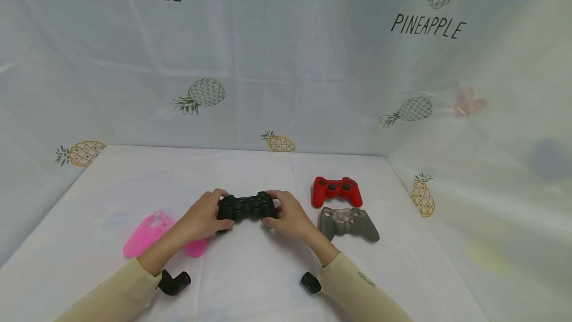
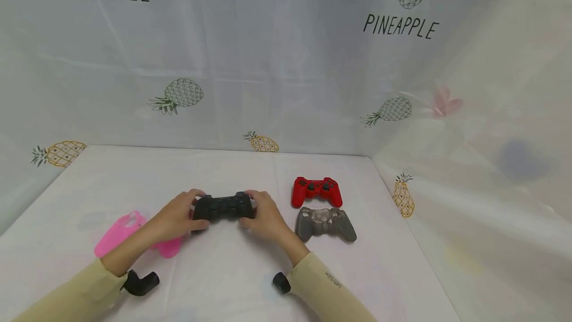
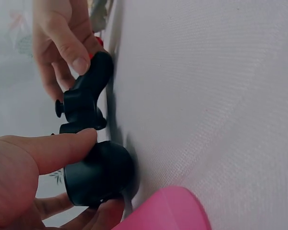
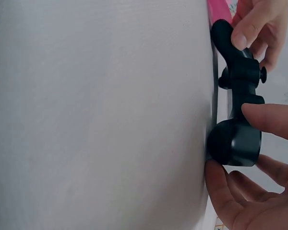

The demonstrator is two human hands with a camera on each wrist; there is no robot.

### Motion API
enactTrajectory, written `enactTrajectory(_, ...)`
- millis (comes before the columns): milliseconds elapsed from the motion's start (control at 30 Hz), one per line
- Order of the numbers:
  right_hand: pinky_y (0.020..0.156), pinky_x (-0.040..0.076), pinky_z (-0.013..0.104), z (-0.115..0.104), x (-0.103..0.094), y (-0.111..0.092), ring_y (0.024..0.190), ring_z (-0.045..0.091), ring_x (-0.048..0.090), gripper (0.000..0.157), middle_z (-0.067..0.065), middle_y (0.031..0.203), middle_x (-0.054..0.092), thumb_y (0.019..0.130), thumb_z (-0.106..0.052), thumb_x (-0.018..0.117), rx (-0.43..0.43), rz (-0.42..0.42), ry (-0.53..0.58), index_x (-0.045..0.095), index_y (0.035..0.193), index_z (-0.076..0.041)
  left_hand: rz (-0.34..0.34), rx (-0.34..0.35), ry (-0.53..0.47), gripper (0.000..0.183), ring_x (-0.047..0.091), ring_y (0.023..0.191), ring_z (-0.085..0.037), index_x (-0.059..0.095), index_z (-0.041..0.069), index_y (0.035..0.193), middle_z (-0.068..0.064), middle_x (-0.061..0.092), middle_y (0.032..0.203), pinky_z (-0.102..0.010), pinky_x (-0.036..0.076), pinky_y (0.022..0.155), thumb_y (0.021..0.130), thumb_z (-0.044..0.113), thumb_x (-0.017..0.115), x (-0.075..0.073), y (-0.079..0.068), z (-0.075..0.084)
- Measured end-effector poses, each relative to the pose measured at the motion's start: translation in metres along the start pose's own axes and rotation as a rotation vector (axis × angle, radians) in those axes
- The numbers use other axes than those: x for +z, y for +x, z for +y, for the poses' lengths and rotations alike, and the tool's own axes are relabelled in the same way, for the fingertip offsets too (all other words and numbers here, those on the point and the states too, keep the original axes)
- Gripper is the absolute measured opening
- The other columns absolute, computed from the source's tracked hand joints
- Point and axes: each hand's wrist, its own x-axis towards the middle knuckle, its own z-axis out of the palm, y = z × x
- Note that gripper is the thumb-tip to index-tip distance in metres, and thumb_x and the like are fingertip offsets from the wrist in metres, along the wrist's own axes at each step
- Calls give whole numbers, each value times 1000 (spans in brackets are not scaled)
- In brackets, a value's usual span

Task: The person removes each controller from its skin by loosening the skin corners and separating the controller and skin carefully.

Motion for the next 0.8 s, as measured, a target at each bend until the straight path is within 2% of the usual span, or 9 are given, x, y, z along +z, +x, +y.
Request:
enactTrajectory(167,89,56,37,0,1,2,108,23,68,67,13,140,62,92,-14,83,24,-6,-7,53,152,-10,8,-18,16,74,61,112,-36,48,1,147,-26,56,129,-57,53,94,89,25,87,2,2,0)
enactTrajectory(300,86,57,36,0,2,3,107,23,69,65,12,137,64,92,-12,82,32,0,-10,55,151,-10,11,-19,21,71,61,113,-36,49,1,147,-25,57,130,-57,52,96,90,23,86,3,4,0)
enactTrajectory(500,83,57,34,0,2,3,100,20,70,65,13,135,65,91,-12,83,33,8,-11,56,150,-10,22,3,34,69,61,109,-35,51,0,145,-23,58,127,-56,53,93,89,23,86,2,5,-2)
enactTrajectory(800,83,58,34,-2,2,6,99,20,71,66,13,135,66,90,-12,84,35,10,-25,56,150,-10,25,9,26,66,60,106,-31,53,2,144,-21,59,129,-53,54,90,89,21,84,1,8,-7)
